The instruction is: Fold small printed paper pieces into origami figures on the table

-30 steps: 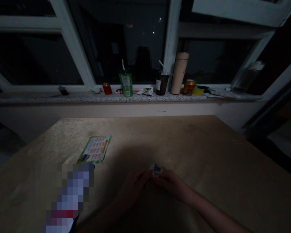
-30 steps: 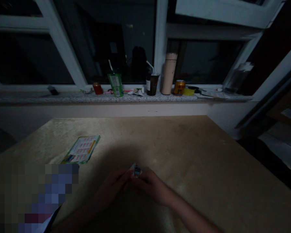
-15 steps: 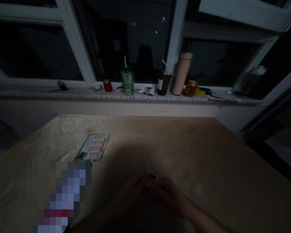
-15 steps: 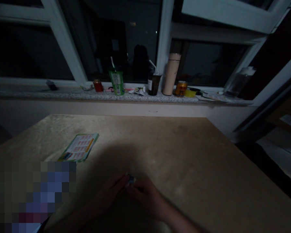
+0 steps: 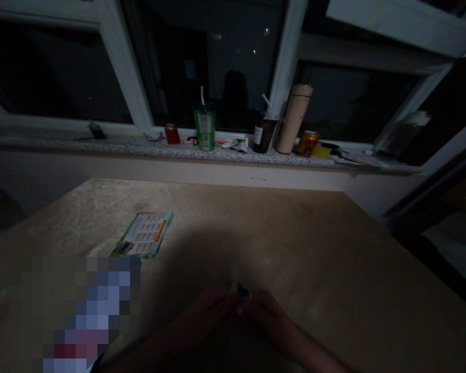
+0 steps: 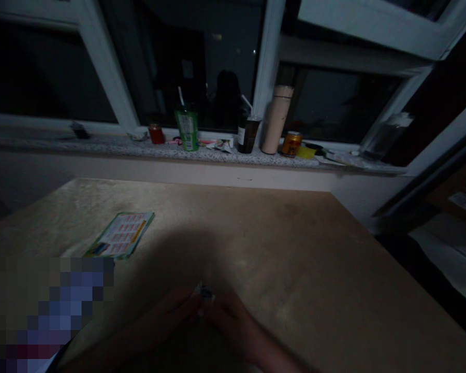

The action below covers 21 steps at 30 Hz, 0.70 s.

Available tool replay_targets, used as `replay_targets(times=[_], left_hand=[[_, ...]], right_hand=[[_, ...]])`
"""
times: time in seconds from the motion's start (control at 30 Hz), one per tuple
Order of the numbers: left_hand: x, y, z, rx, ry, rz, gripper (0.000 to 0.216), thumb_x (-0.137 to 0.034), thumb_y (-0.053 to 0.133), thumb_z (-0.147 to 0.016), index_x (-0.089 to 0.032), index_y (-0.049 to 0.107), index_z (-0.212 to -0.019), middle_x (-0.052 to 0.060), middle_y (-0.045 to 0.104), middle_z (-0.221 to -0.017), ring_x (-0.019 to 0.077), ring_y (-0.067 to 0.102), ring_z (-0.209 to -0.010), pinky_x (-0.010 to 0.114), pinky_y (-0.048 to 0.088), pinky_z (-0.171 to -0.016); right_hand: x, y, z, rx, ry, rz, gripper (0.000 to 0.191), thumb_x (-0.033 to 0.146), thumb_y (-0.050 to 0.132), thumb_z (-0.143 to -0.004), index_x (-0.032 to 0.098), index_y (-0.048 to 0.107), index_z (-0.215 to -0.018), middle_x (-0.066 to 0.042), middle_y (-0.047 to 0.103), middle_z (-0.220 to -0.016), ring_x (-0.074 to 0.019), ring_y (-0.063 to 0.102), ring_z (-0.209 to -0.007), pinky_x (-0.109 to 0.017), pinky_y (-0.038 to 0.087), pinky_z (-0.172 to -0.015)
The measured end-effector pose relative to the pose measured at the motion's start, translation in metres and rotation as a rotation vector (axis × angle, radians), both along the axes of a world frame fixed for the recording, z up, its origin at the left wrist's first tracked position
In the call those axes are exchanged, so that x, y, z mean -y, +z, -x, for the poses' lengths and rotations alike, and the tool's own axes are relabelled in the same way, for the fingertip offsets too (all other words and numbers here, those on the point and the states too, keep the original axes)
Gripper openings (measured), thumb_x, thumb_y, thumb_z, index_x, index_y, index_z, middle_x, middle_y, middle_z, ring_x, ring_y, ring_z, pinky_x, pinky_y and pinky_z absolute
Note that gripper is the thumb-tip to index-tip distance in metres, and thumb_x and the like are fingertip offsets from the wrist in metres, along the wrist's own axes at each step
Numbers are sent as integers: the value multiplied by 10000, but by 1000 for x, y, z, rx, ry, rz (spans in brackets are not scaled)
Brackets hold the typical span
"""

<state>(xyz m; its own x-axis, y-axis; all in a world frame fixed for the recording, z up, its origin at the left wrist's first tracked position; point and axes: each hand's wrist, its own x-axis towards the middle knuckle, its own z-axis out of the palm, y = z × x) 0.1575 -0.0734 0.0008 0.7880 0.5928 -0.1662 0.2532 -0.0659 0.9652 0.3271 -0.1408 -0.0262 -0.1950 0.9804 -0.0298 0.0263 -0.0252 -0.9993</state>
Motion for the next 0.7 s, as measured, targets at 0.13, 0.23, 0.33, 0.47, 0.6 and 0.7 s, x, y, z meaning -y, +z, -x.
replay_targets(times=[0.13, 0.23, 0.33, 0.47, 0.6, 0.7], left_hand=[[-2, 3, -1, 1, -44, -24, 464, -574, 404, -907, -176, 565, -731, -33, 468, -668, 138, 405, -627, 227, 330, -584], [-2, -1, -1, 17, -40, -12, 454, -570, 414, -908, -178, 547, -723, -41, 452, -651, 126, 383, -598, 216, 316, -562], [-1, -4, -1, 47, -59, 39, 493, -615, 413, -890, -177, 547, -708, -43, 455, -614, 116, 382, -550, 207, 306, -522], [-1, -1, -3, 69, -107, 32, 519, -618, 470, -860, -167, 583, -628, -24, 511, -589, 129, 463, -571, 213, 353, -567], [-1, -1, 0, 53, -136, 49, 512, -567, 463, -888, -169, 592, -593, -20, 531, -551, 115, 463, -521, 205, 350, -541], [-2, -5, 3, 35, -122, 102, 503, -618, 511, -834, -171, 565, -610, -27, 508, -546, 111, 451, -505, 196, 338, -498]], right_hand=[[-1, -1, 2, 60, -139, -8, 552, 636, 421, -867, 149, 595, -673, 5, 481, -615, -110, 411, -584, -213, 364, -549], [0, 3, 4, 117, -138, -48, 538, 596, 406, -893, 147, 588, -660, -4, 506, -612, -119, 444, -593, -217, 372, -559], [0, 6, 5, 113, -126, -105, 516, 556, 397, -915, 148, 608, -679, -17, 559, -636, -137, 501, -639, -226, 402, -611], [-1, 6, 6, 99, -137, -129, 495, 529, 389, -928, 151, 626, -715, -23, 590, -668, -142, 526, -658, -222, 413, -620], [-1, 4, 7, 128, -137, -125, 527, 562, 383, -915, 152, 621, -687, -24, 582, -648, -140, 520, -632, -217, 418, -593], [0, 5, 9, 126, -120, -129, 533, 565, 372, -918, 160, 641, -699, -24, 598, -659, -145, 538, -644, -220, 432, -609]])
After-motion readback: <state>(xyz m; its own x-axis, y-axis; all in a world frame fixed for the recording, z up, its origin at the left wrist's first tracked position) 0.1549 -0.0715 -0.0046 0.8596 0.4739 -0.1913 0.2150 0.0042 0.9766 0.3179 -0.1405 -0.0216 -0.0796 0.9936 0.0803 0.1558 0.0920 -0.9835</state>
